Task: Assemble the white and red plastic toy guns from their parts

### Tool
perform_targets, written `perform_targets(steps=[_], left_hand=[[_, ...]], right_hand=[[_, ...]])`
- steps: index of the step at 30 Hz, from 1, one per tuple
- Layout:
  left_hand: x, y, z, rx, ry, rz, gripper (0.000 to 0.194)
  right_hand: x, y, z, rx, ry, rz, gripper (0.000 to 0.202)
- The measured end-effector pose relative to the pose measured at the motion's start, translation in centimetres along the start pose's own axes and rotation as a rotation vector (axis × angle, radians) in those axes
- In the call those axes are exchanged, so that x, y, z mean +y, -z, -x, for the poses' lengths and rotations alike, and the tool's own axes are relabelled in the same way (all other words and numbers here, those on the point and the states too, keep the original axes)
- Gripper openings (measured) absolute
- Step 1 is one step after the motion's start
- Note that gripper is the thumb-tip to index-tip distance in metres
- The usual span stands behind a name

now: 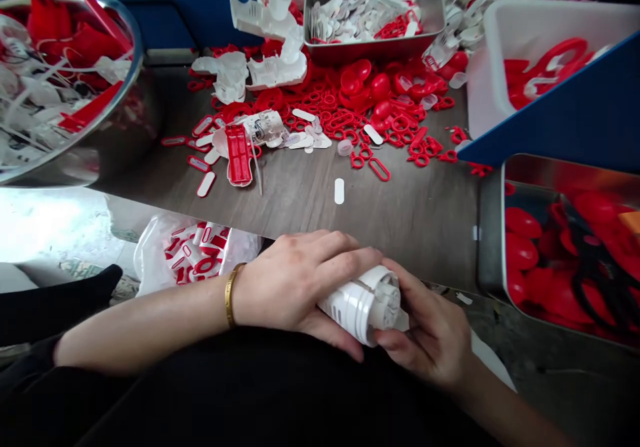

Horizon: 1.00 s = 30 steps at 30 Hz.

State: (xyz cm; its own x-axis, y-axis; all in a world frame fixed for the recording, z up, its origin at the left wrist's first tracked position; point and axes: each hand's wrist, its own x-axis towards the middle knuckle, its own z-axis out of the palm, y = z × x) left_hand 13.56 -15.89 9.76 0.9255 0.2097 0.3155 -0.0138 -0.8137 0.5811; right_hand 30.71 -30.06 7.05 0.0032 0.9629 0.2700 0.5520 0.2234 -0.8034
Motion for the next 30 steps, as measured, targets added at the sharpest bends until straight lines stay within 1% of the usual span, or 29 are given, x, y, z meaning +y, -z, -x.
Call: perform_targets(steps=[3,7,9,11,13,15,16,17,18,19,21,23,25,27,30], left_hand=[[-0.2,-0.3,0.3,0.001,0.047,-0.031,0.071],[0.3,-0.5,-0.1,-0.057,0.132,-0.077,0.073],[0.6,-0.8,-0.6,-0.075,0.164,-0.123,0.071],[0.7,-1.2,-1.1,-0.078,0.198,-0.167,0.068],[0.6,-1.3,-1.4,-0.05,0.205,-0.141,0.066],[0.4,-0.9,-1.2,-0.023,0.226,-0.046,0.074],[0.2,-0.6,-0.9,-0.039,0.251,0.012,0.078],[0.0,-0.3,-0.5,-0.081,0.282,0.066,0.078],[-0.1,0.0,-0.1,-0.137,0.32,0.108,0.074],[-0.2,0.3,0.3,-0.192,0.353,0.132,0.068],[-0.1,0.6,0.9,-0.244,0.386,0.135,0.057],[0.2,0.6,1.2,-0.232,0.402,0.072,0.056],[0.7,0.5,1.2,-0.222,0.415,-0.01,0.056],[1.0,0.2,1.1,-0.203,0.444,-0.056,0.057],[0.9,-0.4,0.7,-0.182,0.498,-0.043,0.057]], right_hand=[[-0.1,0.0,0.1,0.001,-0.001,0.01,0.063],[-0.2,0.2,-0.3,-0.007,-0.005,0.01,0.055],[-0.1,0.2,-0.8,-0.011,-0.043,-0.028,0.064],[0.2,0.0,-1.2,0.013,-0.128,-0.057,0.07],[0.9,-0.2,-1.3,0.068,-0.198,-0.078,0.061],[1.7,-0.4,-0.9,0.127,-0.215,-0.16,0.05],[2.2,-0.3,-0.7,0.151,-0.216,-0.226,0.048],[2.5,-0.3,-0.4,0.167,-0.225,-0.289,0.048],[2.8,-0.1,-0.2,0.168,-0.232,-0.329,0.047],[2.9,0.1,-0.2,0.162,-0.226,-0.328,0.046],[2.7,0.6,-0.4,0.141,-0.146,-0.205,0.045],[2.2,1.1,-1.0,0.105,-0.033,-0.053,0.042],[1.8,1.4,-1.7,0.059,0.016,-0.017,0.034],[1.8,1.4,-2.3,0.022,-0.025,-0.081,0.022],[2.5,1.2,-3.2,0.036,-0.13,-0.178,0.008]])
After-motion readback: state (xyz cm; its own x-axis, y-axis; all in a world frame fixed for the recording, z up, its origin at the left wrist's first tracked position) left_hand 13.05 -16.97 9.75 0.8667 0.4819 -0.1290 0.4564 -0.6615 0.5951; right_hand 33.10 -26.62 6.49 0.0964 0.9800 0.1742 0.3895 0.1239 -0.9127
